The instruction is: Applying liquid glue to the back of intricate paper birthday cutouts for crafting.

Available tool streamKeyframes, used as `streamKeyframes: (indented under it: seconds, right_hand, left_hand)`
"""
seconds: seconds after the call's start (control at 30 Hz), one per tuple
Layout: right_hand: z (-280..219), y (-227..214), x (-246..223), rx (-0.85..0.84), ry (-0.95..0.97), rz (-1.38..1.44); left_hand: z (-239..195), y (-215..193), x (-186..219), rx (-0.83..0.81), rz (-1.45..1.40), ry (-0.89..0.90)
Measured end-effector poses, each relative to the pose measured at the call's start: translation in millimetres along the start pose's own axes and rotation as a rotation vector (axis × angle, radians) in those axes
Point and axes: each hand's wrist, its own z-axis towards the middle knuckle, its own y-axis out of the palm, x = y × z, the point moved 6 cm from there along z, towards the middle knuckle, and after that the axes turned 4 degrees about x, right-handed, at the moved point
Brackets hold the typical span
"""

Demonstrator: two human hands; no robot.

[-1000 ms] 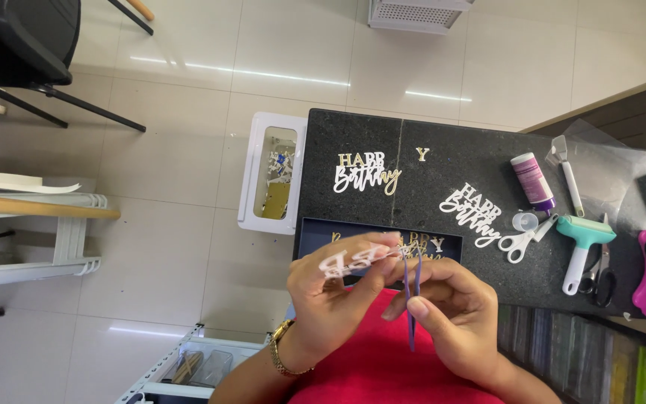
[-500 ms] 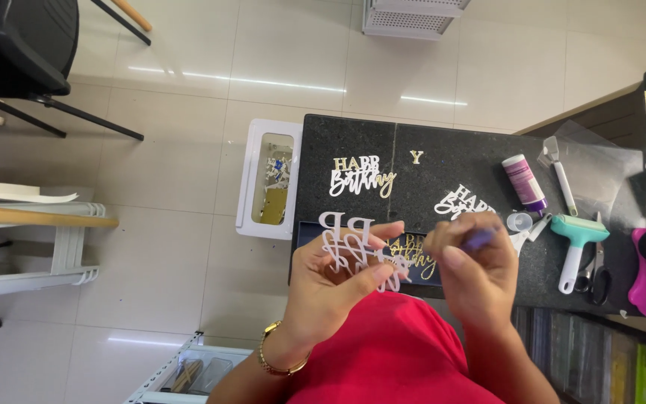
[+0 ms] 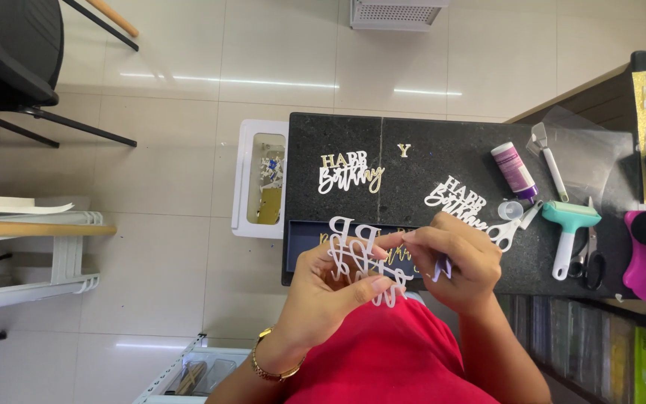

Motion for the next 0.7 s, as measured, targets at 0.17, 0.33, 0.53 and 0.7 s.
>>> streamKeyframes:
  seconds: [0.17,0.33,0.53,0.7]
  right_hand:
    - [-45,-23,27,0.060,0.204,0.098]
    - [-129,-83,91,0.047,0.735,-0.269]
    - [-322,-159,204,0.005,1.180,-0.681]
    - [-351,-188,224,-0.118,1.393,-0.825]
  left_hand:
    - [6,-1,-18,0.065,0.015,-0.034]
    - [33,-39,-63,0.398,-0.036,-0.111]
    - [53,-59,-98,0.466,-0.001,-0.302]
    - [59,-49,-106,0.468,0.021,-0.258]
